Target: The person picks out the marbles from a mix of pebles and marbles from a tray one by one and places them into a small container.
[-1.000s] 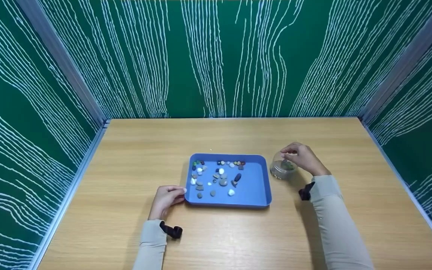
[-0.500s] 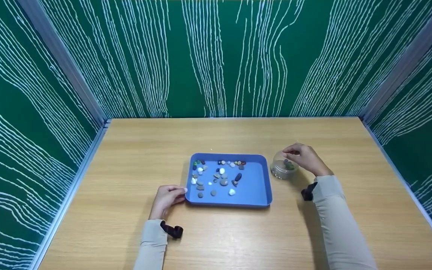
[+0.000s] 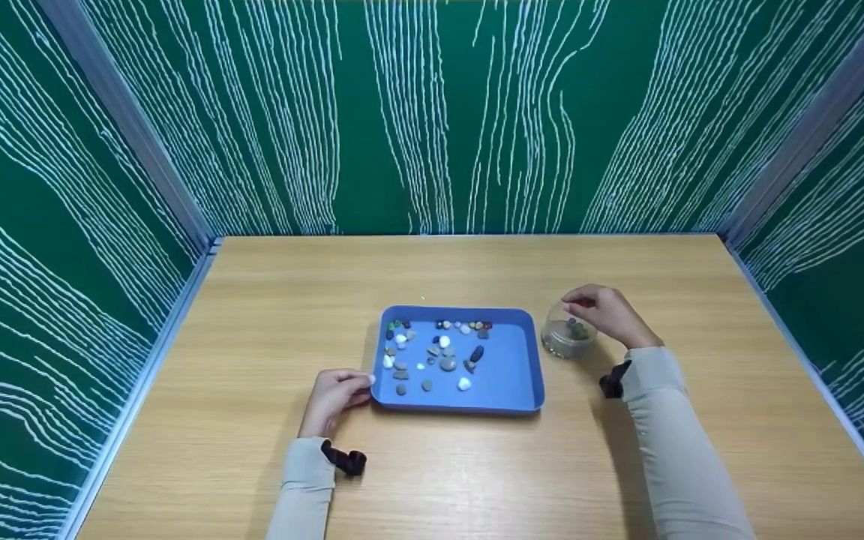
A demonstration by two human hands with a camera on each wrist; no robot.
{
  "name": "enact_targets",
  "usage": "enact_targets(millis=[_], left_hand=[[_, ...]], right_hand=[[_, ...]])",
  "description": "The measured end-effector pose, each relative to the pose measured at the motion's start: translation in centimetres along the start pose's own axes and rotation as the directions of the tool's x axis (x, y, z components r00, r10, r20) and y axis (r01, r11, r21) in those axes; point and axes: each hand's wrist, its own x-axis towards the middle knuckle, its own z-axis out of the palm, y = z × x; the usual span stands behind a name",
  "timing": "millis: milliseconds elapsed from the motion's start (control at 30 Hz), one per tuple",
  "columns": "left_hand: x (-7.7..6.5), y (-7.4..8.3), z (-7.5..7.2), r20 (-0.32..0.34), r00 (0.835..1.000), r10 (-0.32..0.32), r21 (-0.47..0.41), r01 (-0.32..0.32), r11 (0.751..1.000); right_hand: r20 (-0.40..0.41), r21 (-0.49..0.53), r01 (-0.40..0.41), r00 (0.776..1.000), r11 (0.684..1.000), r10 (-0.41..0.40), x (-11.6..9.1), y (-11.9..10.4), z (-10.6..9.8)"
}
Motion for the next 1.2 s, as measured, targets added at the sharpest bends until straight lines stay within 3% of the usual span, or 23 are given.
enact_targets(millis=[433,700,933,1200], left_hand=[[0.3,0.0,0.1,-0.014,1.0,-0.002,-0.001,0.002,1.0],[0.2,-0.1,-0.1,0.023,1.0,-0.008,-0.02,0.008,1.0],[0.1,0.0,-0.1,0.017,1.0,0.006,-0.02,-0.006,1.0],[0.1,0.1,0.0,0.005,1.0,-0.008,-0.009,0.008,1.0]], right_hand=[[0.016,0.018,0.068,0.998,0.998,-0.068,1.3,-1.7,1.0],[0.02,0.024,0.067,0.998,0.997,-0.067,2.2,-3.0,2.0],[0.04,0.017,0.061,0.997,0.998,-0.062,3.0,-4.4,2.9],[0.045,0.009,0.118,0.992,0.993,-0.119,3.8,-5.9,4.1]])
